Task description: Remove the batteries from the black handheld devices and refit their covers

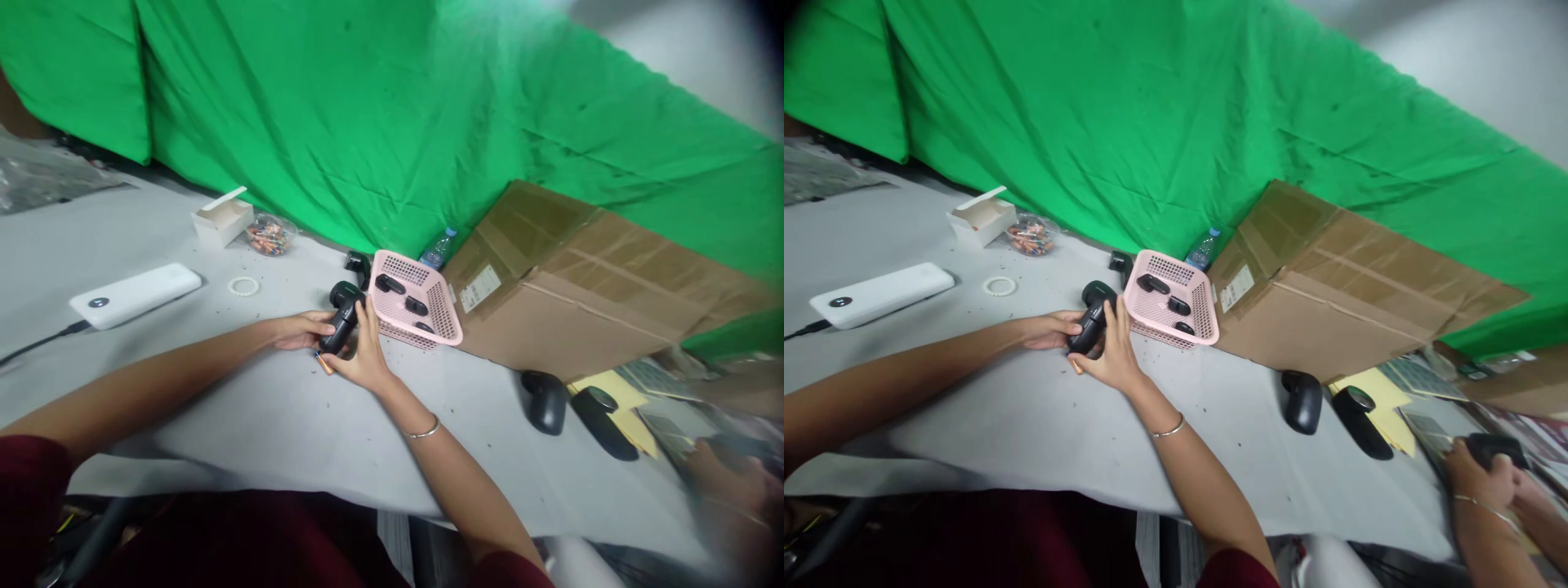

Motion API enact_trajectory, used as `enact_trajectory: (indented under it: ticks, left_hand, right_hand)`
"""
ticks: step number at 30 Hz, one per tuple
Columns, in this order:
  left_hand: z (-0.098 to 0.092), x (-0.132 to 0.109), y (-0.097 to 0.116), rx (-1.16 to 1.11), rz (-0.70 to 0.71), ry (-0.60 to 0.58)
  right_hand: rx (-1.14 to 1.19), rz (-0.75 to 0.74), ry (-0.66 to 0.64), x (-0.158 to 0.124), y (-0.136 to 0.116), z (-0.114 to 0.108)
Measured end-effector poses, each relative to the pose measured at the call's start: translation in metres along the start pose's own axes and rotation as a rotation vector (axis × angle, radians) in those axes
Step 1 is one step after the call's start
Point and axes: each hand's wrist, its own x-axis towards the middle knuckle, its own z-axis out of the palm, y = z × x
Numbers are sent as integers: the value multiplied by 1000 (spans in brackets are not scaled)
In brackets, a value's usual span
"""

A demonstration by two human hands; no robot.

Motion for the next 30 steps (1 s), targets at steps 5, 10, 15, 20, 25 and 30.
enact_trajectory:
  ticks: [5,10,15,20,25,30]
  left_hand:
    - [1,-4,0,2,-40,-79]
    - [3,-6,3,27,-37,-58]
    - [13,6,-3,217,99,44]
    - [38,22,-8,639,175,103]
    - [27,55,14,693,415,302]
    - [-27,119,35,754,247,881]
  right_hand:
    - [-17,-68,60,1,3,-1]
    - [-2,-56,113,3,1,-5]
    - [197,139,178,3,-10,-14]
    - [208,345,373,-10,-16,-30]
    - [2,153,508,-33,5,-72]
    - [-337,195,807,-51,56,-136]
